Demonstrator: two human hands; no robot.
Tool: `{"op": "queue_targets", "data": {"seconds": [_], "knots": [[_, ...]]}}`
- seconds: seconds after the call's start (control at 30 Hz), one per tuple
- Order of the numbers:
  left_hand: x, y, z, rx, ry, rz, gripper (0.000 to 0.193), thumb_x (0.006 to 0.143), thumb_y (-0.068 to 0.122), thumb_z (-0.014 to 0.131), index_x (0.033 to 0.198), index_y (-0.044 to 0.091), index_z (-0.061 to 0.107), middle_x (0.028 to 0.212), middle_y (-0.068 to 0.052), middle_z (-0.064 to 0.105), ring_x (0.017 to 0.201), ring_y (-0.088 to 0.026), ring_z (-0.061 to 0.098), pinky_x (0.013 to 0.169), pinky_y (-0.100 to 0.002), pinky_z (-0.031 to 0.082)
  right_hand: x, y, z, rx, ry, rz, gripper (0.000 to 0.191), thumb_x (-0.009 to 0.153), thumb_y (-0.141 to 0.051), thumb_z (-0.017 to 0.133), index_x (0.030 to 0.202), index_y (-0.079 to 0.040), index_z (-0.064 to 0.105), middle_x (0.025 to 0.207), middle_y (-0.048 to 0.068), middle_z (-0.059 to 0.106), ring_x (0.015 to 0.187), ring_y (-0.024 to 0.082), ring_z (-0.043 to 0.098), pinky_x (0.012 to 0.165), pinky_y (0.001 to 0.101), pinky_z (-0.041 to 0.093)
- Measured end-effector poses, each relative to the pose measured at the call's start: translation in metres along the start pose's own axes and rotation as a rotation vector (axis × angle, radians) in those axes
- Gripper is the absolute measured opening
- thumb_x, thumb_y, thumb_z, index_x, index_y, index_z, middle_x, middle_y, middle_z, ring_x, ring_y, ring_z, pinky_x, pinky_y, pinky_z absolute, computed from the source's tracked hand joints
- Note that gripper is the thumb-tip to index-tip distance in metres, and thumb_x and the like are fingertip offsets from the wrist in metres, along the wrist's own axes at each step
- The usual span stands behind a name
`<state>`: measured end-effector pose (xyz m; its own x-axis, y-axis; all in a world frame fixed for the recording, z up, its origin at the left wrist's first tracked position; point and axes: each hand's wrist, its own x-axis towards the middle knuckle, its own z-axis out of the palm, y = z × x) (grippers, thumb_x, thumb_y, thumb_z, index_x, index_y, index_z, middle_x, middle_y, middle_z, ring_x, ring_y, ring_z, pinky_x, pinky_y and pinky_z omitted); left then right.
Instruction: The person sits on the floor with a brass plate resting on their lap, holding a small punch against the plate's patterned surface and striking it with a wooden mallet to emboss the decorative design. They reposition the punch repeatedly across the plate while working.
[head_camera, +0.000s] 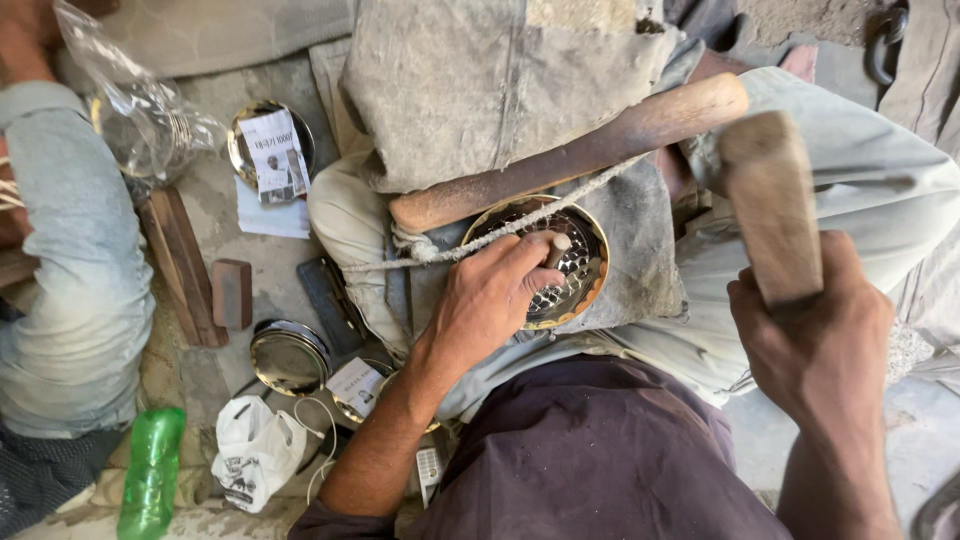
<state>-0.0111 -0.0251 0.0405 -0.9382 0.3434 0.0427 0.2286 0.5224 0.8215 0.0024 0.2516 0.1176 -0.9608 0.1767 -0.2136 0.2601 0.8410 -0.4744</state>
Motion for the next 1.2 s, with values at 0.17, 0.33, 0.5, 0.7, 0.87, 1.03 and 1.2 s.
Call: {"op": "queue_targets", "data": {"seconds": [0.17, 0.33, 0.5, 0.7, 0.87, 1.03, 1.2], "knots": [[0.01, 0.003, -0.006, 0.044, -0.078, 0.066, 0.035, 0.093, 0.021, 0.076, 0.124, 0.007, 0.065, 0.092, -0.011, 0.065, 0.08, -0.031, 0.069, 0.066, -0.042, 0.055, -0.001, 0.012, 0.003, 0.323, -0.062, 0.092, 0.035, 0.083, -0.008, 0.08, 0.113, 0.0, 0.064, 0.094, 0.016, 0.073, 0.084, 0.025, 0.071, 0.073, 0.0399, 0.057], [0.018, 0.005, -0.007, 0.066, -0.124, 0.077, 0.034, 0.093, 0.02, 0.075, 0.122, 0.007, 0.064, 0.093, -0.012, 0.065, 0.082, -0.034, 0.069, 0.067, -0.044, 0.054, 0.007, 0.001, 0.006, 0.507, -0.039, 0.032, 0.027, 0.088, -0.003, 0.075, 0.11, 0.0, 0.061, 0.094, 0.011, 0.069, 0.084, 0.021, 0.068, 0.074, 0.0398, 0.057], [0.017, 0.005, -0.006, 0.062, -0.129, 0.066, 0.032, 0.093, 0.019, 0.075, 0.121, 0.007, 0.065, 0.091, -0.012, 0.065, 0.079, -0.033, 0.069, 0.066, -0.044, 0.054, 0.012, -0.002, 0.005, -0.045, 0.083, -0.072, 0.018, 0.09, -0.002, 0.077, 0.107, -0.003, 0.07, 0.091, 0.014, 0.072, 0.079, 0.029, 0.068, 0.072, 0.0496, 0.054], [0.018, 0.003, -0.003, 0.081, -0.144, 0.085, 0.025, 0.096, 0.021, 0.074, 0.114, 0.008, 0.063, 0.095, -0.01, 0.067, 0.08, -0.029, 0.071, 0.066, -0.042, 0.056, 0.007, 0.0, 0.004, -0.03, 0.076, -0.191, 0.027, 0.084, 0.003, 0.073, 0.11, 0.001, 0.064, 0.093, 0.018, 0.068, 0.089, 0.033, 0.066, 0.081, 0.0502, 0.055], [0.016, 0.005, -0.005, 0.072, -0.164, 0.042, 0.034, 0.095, 0.023, 0.074, 0.122, 0.006, 0.063, 0.092, -0.012, 0.065, 0.077, -0.031, 0.07, 0.063, -0.043, 0.055, 0.004, 0.0, 0.008, 0.499, -0.06, 0.375, 0.005, 0.094, -0.008, 0.07, 0.097, -0.005, 0.071, 0.082, 0.014, 0.072, 0.068, 0.03, 0.071, 0.063, 0.0481, 0.059], [0.02, 0.005, -0.006, 0.078, -0.125, 0.107, 0.03, 0.096, 0.022, 0.073, 0.12, 0.007, 0.063, 0.097, -0.011, 0.067, 0.081, -0.032, 0.07, 0.065, -0.043, 0.056, -0.003, 0.002, 0.01, 0.133, 0.082, 0.02, 0.018, 0.087, -0.005, 0.076, 0.102, -0.005, 0.066, 0.089, 0.013, 0.071, 0.075, 0.023, 0.068, 0.069, 0.0425, 0.057], [0.019, 0.006, -0.007, 0.112, -0.146, 0.076, 0.025, 0.095, 0.02, 0.075, 0.113, 0.007, 0.064, 0.091, -0.011, 0.065, 0.08, -0.033, 0.069, 0.065, -0.044, 0.054, -0.011, 0.001, 0.013, -0.202, -0.005, -0.109, 0.024, 0.085, -0.002, 0.075, 0.107, -0.007, 0.064, 0.093, 0.011, 0.073, 0.081, 0.021, 0.07, 0.07, 0.0425, 0.056]]}}
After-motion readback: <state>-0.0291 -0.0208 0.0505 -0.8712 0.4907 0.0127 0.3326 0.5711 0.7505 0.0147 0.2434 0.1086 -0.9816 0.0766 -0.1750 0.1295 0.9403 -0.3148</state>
